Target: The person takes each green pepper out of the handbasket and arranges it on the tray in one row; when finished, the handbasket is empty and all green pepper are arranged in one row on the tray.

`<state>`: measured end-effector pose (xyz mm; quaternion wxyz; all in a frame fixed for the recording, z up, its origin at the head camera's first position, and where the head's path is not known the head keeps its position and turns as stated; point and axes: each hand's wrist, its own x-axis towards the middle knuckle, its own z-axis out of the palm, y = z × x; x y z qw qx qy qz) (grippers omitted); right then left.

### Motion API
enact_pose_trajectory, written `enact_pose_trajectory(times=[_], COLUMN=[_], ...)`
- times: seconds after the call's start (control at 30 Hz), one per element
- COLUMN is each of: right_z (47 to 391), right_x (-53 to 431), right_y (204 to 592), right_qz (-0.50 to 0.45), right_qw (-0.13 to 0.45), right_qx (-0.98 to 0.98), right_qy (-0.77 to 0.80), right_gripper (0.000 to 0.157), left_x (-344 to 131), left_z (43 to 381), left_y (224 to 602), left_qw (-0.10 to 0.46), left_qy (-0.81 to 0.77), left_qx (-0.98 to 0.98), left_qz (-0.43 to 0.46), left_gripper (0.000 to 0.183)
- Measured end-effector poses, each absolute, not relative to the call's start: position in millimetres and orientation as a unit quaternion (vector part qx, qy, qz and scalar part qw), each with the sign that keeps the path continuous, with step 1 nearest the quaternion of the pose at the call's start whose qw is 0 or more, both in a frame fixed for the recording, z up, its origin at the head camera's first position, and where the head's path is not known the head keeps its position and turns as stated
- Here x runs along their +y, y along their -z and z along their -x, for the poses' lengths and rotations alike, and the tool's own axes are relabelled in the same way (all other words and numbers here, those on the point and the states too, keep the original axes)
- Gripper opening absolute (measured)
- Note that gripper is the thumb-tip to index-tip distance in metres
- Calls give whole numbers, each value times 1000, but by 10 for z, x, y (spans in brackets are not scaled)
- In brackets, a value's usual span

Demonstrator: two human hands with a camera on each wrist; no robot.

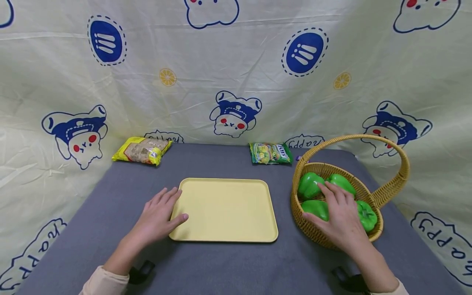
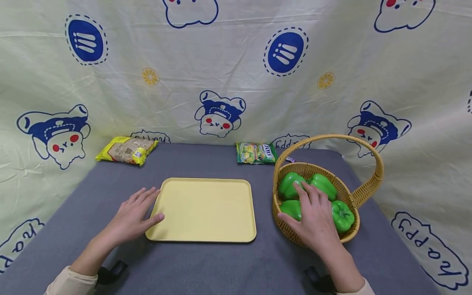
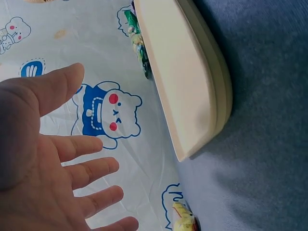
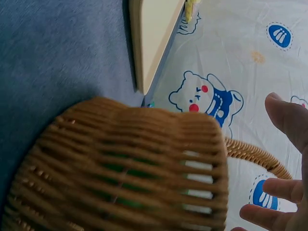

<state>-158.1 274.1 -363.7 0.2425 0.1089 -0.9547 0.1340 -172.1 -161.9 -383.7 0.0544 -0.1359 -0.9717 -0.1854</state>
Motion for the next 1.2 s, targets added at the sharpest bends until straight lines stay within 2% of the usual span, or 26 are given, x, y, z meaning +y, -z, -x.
enact_pose_trajectory(times=[0.47, 0.8, 1.2], right_z=[1579, 1579, 1627], right_x=[3027, 3141, 3156], right_y=[3653, 3624, 3659], right_qz=[-97, -76, -78], right_qw=[169, 96, 37], right_qx=[-964, -976, -976], right_qy=[-179, -182, -199], right_gripper=[84, 88, 92], left_x=[-1769, -1858, -1958], left_z=[1764, 1813, 1859], left_y=[3886, 3906, 3951], left_qw=[33, 1, -18], left_qy=[219, 229, 241], left_qx=[-963, -963, -957], left_qz=[152, 145, 157], left_gripper=[66, 65, 62])
